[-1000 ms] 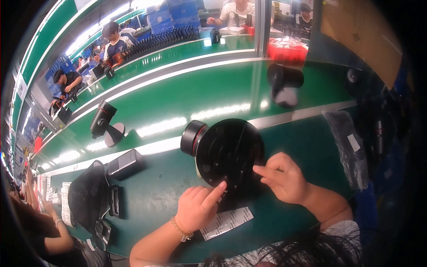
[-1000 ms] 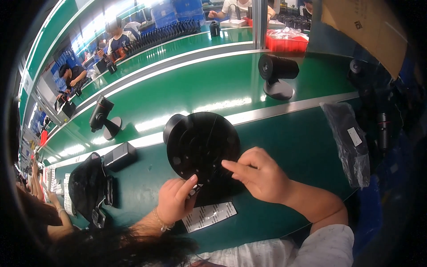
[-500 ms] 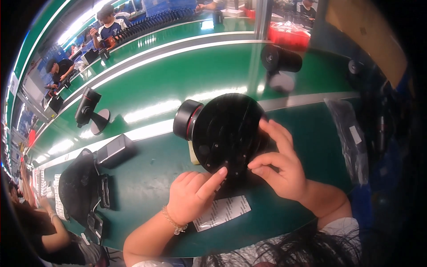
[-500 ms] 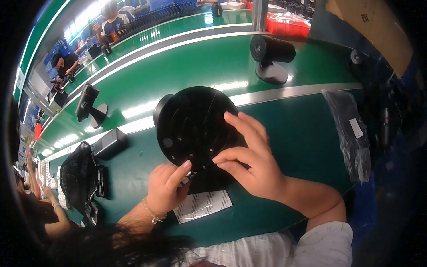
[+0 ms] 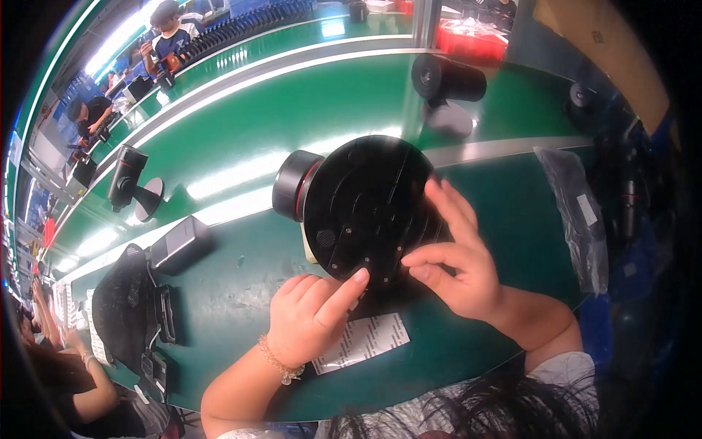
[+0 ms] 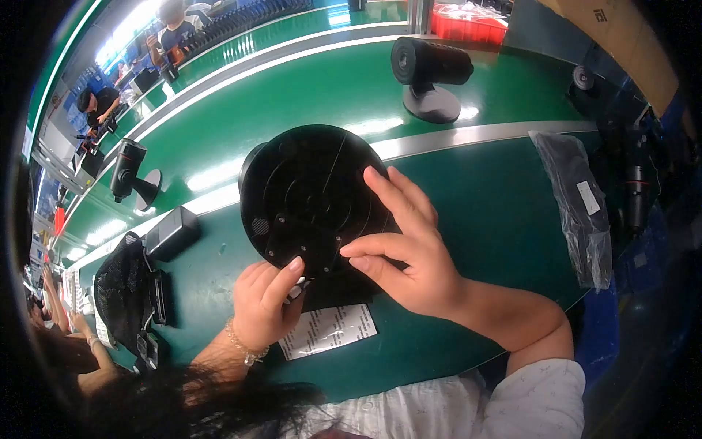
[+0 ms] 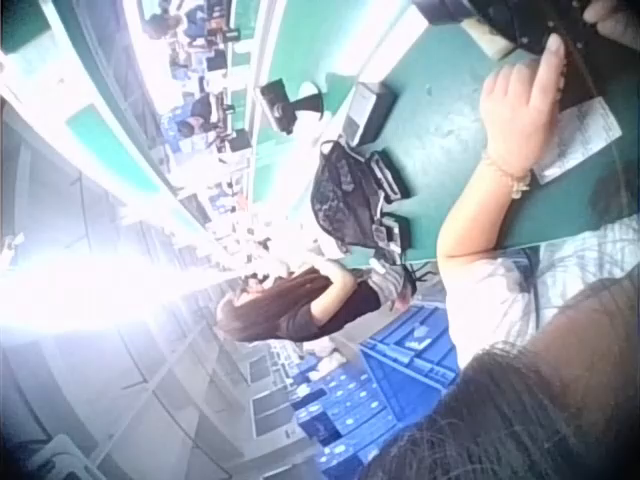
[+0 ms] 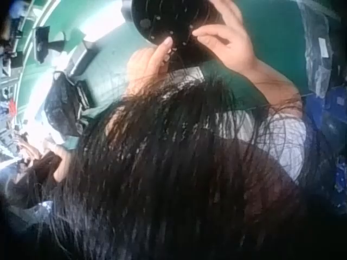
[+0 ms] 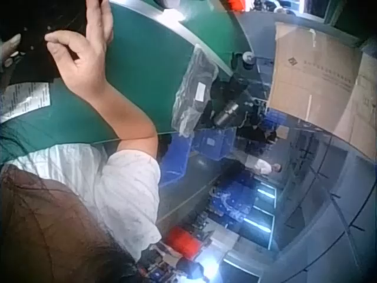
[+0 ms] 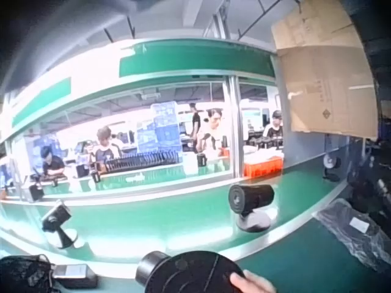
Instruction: The person assembles the base of an electronic device by connecting wires and tightening screws with a screwdriver at a factory workbench.
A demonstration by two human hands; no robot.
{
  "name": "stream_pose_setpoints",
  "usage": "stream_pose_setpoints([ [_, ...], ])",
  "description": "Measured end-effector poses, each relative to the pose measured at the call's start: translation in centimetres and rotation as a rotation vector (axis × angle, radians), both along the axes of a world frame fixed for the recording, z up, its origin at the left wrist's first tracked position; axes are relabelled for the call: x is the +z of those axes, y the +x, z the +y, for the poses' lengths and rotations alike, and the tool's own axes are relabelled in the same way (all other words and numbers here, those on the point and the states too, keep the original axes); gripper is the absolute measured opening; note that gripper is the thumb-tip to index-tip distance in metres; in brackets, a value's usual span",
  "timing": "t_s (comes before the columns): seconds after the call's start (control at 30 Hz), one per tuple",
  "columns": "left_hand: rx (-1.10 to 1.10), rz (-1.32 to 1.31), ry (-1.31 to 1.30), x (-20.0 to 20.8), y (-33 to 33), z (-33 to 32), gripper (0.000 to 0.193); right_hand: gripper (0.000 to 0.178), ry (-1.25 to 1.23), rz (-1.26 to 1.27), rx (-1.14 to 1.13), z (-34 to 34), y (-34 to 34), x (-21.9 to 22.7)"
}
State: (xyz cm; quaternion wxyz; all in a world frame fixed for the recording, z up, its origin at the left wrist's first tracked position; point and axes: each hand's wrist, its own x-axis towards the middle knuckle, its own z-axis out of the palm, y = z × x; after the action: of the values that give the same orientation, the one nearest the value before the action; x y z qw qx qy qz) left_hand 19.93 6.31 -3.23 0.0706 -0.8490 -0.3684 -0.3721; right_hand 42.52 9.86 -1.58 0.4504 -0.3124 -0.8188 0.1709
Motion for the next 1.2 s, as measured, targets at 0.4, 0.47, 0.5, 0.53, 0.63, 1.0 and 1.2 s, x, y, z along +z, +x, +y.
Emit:
stream_pose_setpoints([
  [0.4,-0.013,-0.014,0.015,0.1,0.0,0.1,0.055,0.046,0.381,-0.259,-0.227,-0.5,0.7,-2.0],
  [0.47,-0.019,-0.017,0.025,-0.2,0.0,0.1,0.055,0.053,-0.010,0.096,-0.103,0.8,0.3,-1.6],
  [0.5,-0.024,-0.025,0.013,-0.2,0.0,0.2,0.056,0.061,-0.406,0.446,0.030,1.7,0.0,-1.5],
  [0.53,-0.028,-0.034,0.003,-0.2,0.0,0.2,0.056,0.069,-0.707,0.693,0.304,2.6,-0.4,-1.3],
  [0.63,-0.059,-0.020,-0.005,-0.4,-0.4,0.3,0.058,0.049,-1.160,0.783,0.648,3.9,-0.7,0.4],
  [1.0,0.072,-0.279,-0.394,-1.6,-1.6,0.8,0.038,0.030,-0.024,-0.051,0.089,14.9,-8.3,-2.3],
  [1.2,0.065,-0.405,-0.592,-1.6,-2.0,1.5,0.020,0.033,0.344,-0.311,0.048,23.7,-7.8,-7.6],
])
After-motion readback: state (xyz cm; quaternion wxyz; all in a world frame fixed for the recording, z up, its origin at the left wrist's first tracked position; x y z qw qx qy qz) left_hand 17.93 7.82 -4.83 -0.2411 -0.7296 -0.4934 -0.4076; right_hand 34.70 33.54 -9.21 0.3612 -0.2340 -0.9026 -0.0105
